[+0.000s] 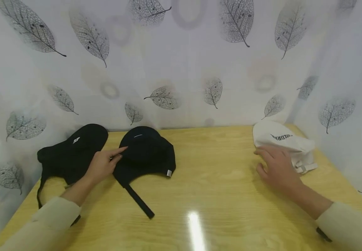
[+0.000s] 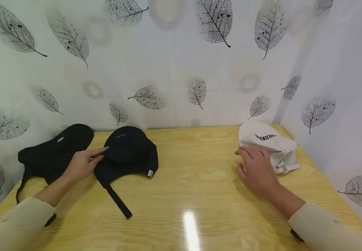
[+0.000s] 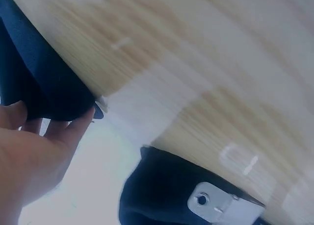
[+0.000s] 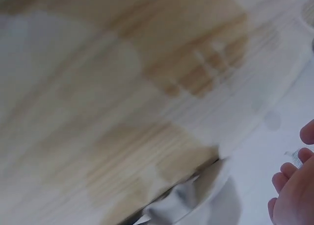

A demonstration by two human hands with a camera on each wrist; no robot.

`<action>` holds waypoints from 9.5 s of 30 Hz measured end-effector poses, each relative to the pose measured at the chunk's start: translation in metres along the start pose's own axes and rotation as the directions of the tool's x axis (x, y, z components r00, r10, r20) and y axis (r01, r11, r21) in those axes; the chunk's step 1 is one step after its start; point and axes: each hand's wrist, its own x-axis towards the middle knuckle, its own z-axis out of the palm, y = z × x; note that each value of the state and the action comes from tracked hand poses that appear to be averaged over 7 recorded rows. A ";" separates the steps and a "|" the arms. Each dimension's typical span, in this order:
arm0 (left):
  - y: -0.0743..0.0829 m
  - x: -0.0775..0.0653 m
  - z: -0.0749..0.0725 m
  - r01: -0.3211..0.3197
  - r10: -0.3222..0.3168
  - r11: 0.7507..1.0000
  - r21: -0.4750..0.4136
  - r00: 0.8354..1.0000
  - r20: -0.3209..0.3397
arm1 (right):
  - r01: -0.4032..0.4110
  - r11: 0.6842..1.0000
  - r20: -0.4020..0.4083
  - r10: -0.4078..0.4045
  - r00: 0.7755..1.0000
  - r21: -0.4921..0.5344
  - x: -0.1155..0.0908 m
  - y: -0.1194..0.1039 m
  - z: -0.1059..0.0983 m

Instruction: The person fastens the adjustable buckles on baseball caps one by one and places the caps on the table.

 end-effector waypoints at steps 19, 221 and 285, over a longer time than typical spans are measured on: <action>0.049 0.010 0.033 -0.073 0.076 0.987 -0.144 0.997 0.011 | 0.150 0.980 0.072 -0.160 0.984 0.128 0.023 -0.057 0.034; 0.131 0.014 0.085 -0.790 0.803 0.591 0.161 0.558 -0.210 | 0.445 0.891 -0.111 -0.452 0.885 -0.085 0.043 -0.108 0.053; 0.135 0.014 0.096 -0.709 0.721 0.691 0.140 0.663 -0.203 | 0.499 0.865 -0.116 -0.502 0.857 -0.058 0.048 -0.103 0.055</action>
